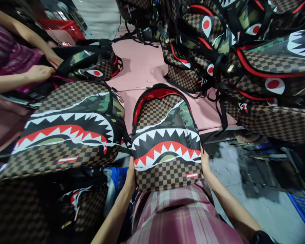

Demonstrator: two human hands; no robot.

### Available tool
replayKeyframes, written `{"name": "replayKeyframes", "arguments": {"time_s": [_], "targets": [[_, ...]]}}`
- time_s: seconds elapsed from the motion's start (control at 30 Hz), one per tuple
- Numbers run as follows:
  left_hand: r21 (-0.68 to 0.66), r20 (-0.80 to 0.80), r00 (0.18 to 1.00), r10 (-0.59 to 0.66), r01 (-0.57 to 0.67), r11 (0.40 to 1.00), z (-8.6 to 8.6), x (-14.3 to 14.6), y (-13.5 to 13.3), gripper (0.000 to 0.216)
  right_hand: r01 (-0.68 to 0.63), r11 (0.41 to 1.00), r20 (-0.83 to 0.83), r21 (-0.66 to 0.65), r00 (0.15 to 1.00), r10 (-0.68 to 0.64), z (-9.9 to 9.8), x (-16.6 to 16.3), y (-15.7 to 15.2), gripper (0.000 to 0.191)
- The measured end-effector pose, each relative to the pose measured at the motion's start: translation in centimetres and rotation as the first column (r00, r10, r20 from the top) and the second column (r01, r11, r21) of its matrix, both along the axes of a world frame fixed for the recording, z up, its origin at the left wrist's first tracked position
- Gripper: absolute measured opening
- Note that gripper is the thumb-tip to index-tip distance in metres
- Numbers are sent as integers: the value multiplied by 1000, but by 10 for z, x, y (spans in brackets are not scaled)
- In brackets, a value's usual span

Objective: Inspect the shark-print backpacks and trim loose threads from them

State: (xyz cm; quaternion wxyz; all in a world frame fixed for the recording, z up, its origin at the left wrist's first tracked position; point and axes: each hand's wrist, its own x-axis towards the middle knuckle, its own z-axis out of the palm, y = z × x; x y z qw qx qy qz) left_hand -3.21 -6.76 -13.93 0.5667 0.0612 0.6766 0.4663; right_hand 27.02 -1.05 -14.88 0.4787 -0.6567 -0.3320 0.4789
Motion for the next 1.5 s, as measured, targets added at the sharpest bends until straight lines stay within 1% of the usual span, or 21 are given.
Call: {"name": "replayKeyframes", "arguments": {"time_s": [0.07, 0.1, 0.13, 0.2, 0.23, 0.3, 0.33, 0.4, 0.47, 0.5, 0.6, 0.67, 0.7, 0.8, 0.87, 0.93, 1.03, 1.13, 1.27, 1.4, 1.5], "targets": [[18, -141, 990, -13, 16, 1000, 6, -3, -7, 52, -29, 999, 8, 16, 1000, 29, -4, 0, -8, 49], [36, -270, 963, -10, 21, 999, 11, -4, -8, 50, -44, 999, 10, 18, 999, 44, -5, 2, -8, 48], [70, -432, 902, 4, 29, 997, 18, -5, -8, 47, -54, 998, 23, 23, 998, 53, -4, 6, -5, 47], [203, -746, 662, 72, 123, 971, 34, -3, -2, 42, -50, 997, 96, 61, 994, 44, 5, 14, 11, 46], [266, -852, 511, 112, 239, 934, 43, 1, 2, 39, -47, 993, 159, 106, 987, 30, 13, 17, 24, 45], [289, -952, 246, 182, 525, 800, 59, 14, 14, 31, -110, 964, 320, 244, 947, 27, 36, 16, 57, 41], [249, -968, 160, 191, 647, 721, 66, 23, 20, 29, -197, 931, 407, 307, 911, 58, 49, 12, 75, 37], [159, -984, 82, 156, 794, 586, 72, 43, 32, 27, -429, 829, 563, 360, 808, 174, 73, -2, 106, 30], [115, -993, 82, 87, 859, 499, 71, 63, 44, 24, -606, 734, 680, 306, 679, 277, 88, -16, 127, 26], [102, -995, 95, 38, 873, 478, 68, 70, 51, 23, -663, 705, 730, 251, 608, 312, 92, -22, 133, 25], [95, -980, 168, -108, 866, 492, 64, 83, 76, 22, -749, 660, 834, 67, 405, 374, 95, -29, 139, 24], [94, -962, 215, -168, 840, 534, 67, 87, 102, 22, -735, 678, 871, 15, 343, 353, 97, -28, 143, 25], [88, -959, 221, -178, 828, 554, 69, 89, 119, 21, -705, 709, 891, 7, 326, 316, 100, -26, 147, 28], [32, -969, 174, -175, 792, 610, 78, 98, 176, 20, -589, 808, 959, -19, 218, 181, 112, -24, 168, 44], [0, -978, 132, -163, 777, 630, 78, 107, 210, 25, -568, 821, 980, -60, 123, 157, 118, -25, 181, 40], [-19, -983, 99, -153, 780, 626, 74, 116, 234, 24, -590, 802, 985, -95, 62, 162, 120, -26, 190, 29], [-30, -986, 74, -152, 809, 588, 65, 123, 251, 16, -612, 783, 988, -112, 13, 152, 118, -26, 195, 21], [10, -971, 144, -191, 822, 569, 61, 122, 258, 19, -596, 790, 986, -145, -17, 168, 117, -23, 198, 22], [50, -923, 267, -276, 796, 603, 61, 120, 268, 17, -576, 802, 983, -158, -12, 185, 118, -17, 201, 30], [75, -877, 353, -325, 771, 633, 62, 118, 273, 18, -613, 781, 983, -115, 43, 178, 117, -16, 201, 22], [106, -853, 404, -330, 755, 648, 65, 119, 271, 18, -628, 770, 982, -113, 48, 183, 117, -20, 202, 20]]}}
